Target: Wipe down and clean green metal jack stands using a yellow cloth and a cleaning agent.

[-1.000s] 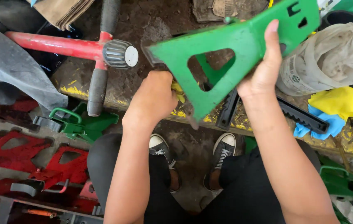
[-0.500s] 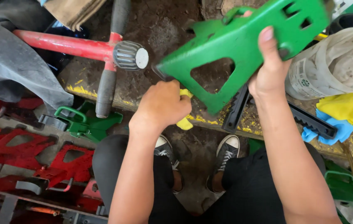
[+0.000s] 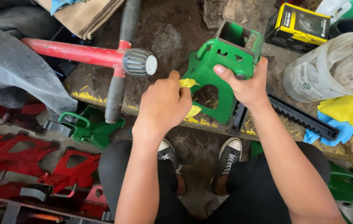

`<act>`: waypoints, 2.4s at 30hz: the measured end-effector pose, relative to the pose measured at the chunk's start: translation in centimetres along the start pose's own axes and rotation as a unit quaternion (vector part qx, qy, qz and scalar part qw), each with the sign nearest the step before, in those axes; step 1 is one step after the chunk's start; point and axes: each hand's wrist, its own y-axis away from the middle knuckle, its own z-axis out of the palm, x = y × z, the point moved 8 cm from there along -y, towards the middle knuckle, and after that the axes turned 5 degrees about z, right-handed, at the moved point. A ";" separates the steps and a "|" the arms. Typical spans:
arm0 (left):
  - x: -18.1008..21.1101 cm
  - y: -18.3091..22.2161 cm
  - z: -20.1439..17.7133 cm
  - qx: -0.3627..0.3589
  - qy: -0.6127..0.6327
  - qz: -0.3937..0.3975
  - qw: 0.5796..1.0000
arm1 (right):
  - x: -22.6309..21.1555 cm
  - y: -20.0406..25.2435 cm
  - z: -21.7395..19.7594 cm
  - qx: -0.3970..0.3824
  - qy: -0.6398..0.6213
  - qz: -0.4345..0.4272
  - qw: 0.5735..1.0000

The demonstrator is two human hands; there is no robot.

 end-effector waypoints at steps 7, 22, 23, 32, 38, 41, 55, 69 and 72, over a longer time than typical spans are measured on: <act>-2.1 -0.6 2.0 0.036 -0.035 0.002 0.999 | -1.0 -0.4 1.0 -0.036 -0.026 -0.004 0.999; -4.6 -2.3 3.4 0.047 -0.104 -0.015 0.993 | -0.1 -0.7 1.7 -0.007 -0.019 -0.031 0.999; -4.5 -2.4 3.3 0.044 -0.104 -0.013 0.994 | 0.4 -0.4 1.6 -0.004 -0.018 -0.030 0.999; -4.2 -3.3 2.6 0.091 -0.059 -0.017 0.994 | 0.1 0.5 1.0 0.049 -0.025 -0.050 0.997; -6.3 -3.2 3.4 0.217 -0.026 0.040 0.975 | 0.9 1.4 -0.1 0.049 -0.025 -0.037 0.998; -8.1 -3.6 4.2 0.296 -0.011 0.068 0.953 | -0.7 1.9 -0.7 0.047 0.005 0.019 0.999; -10.9 -1.7 9.9 0.321 0.010 -0.099 0.942 | -7.5 11.7 -10.8 -0.079 0.418 0.203 0.882; 3.8 7.9 6.9 0.189 0.044 0.189 0.963 | -3.3 22.5 -13.3 -0.219 0.326 0.324 0.861; 6.8 8.3 3.3 0.127 0.110 0.186 0.968 | 0.3 19.8 -13.5 -0.211 0.191 0.336 0.898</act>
